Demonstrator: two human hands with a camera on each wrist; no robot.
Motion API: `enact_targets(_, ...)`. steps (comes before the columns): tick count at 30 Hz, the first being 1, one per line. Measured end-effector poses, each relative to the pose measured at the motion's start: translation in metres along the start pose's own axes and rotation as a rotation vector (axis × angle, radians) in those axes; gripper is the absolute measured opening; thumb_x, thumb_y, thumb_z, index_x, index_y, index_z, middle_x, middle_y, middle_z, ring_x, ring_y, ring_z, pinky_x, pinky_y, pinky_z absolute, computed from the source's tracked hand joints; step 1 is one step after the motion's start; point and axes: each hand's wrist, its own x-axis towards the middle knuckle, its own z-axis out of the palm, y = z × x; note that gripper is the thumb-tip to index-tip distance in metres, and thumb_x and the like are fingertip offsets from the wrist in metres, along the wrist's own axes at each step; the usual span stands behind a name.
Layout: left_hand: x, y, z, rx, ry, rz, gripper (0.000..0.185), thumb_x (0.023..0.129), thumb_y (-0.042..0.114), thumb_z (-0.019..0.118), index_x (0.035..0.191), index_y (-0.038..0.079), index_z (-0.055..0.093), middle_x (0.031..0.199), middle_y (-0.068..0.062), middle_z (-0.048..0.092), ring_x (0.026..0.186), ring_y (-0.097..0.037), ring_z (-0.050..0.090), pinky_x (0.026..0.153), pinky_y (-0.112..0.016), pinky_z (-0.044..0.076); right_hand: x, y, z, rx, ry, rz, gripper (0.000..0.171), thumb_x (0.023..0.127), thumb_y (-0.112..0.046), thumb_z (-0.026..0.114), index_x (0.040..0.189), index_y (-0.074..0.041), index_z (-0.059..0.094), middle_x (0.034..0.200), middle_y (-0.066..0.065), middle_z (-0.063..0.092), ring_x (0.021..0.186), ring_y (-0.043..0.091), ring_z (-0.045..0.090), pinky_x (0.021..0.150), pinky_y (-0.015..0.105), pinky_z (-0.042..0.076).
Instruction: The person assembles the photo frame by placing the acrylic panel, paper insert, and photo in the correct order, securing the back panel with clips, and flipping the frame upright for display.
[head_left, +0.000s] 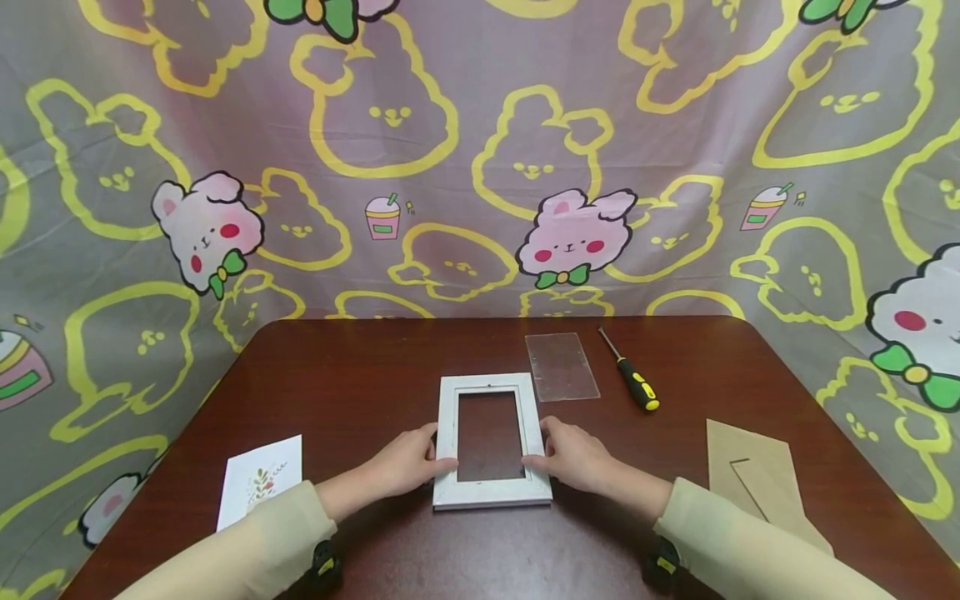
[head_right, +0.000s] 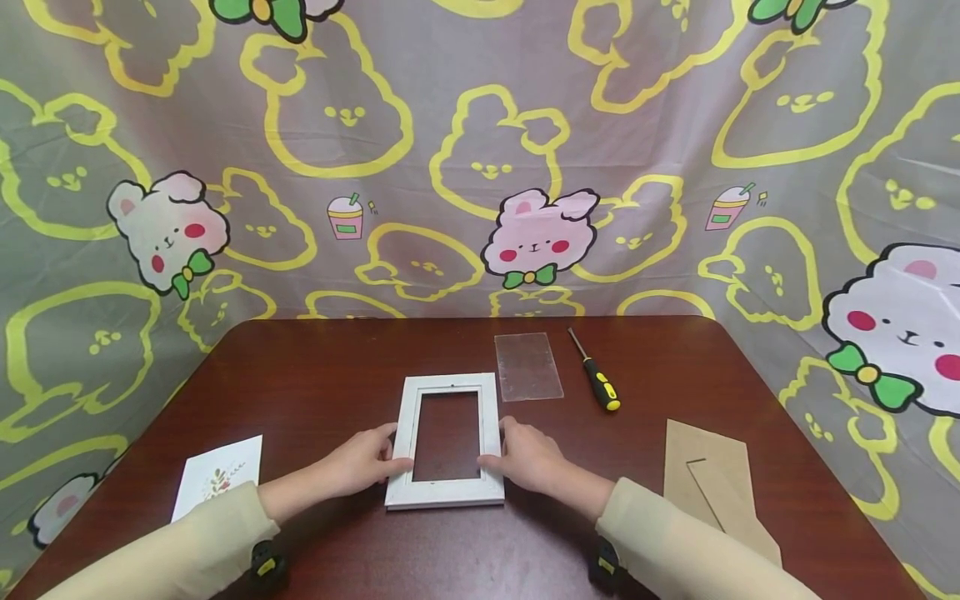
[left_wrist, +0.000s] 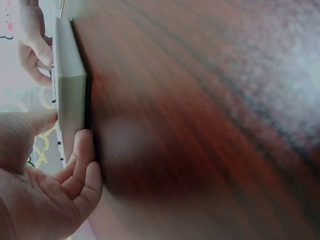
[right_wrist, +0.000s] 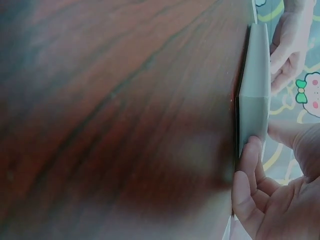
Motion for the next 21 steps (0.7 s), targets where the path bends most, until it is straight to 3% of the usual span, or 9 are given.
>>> enact_targets(10,0.0012,-0.0012,-0.0001,-0.019,-0.022,-0.024,0.057,0.09,0.029,0.071,0.127,-0.008,0.05,0.057,0.003,0.052,0.047,-0.009,0.046,0.045,-0.025,0.037,-0.0001,0.0003,-0.0051,0.045,-0.07,0.038,0.052,0.082,-0.034,0.078,0.116,-0.003,0.053,0.067,-0.002,0.056,0.048,0.012,0.055,0.05,0.032,0.042)
enact_targets(21,0.0032,-0.0046,-0.0014,-0.012,-0.03,-0.011,0.062,0.09,0.03,0.071,0.132,-0.01,0.047,0.056,0.003,0.052,0.046,-0.01,0.048,0.045,-0.026,0.039,0.0035,0.0011,-0.0088,0.038,-0.107,0.063,0.052,0.082,-0.036,0.079,0.114,-0.004,0.054,0.07,-0.001,0.057,0.049,0.013,0.057,0.052,0.032,0.044)
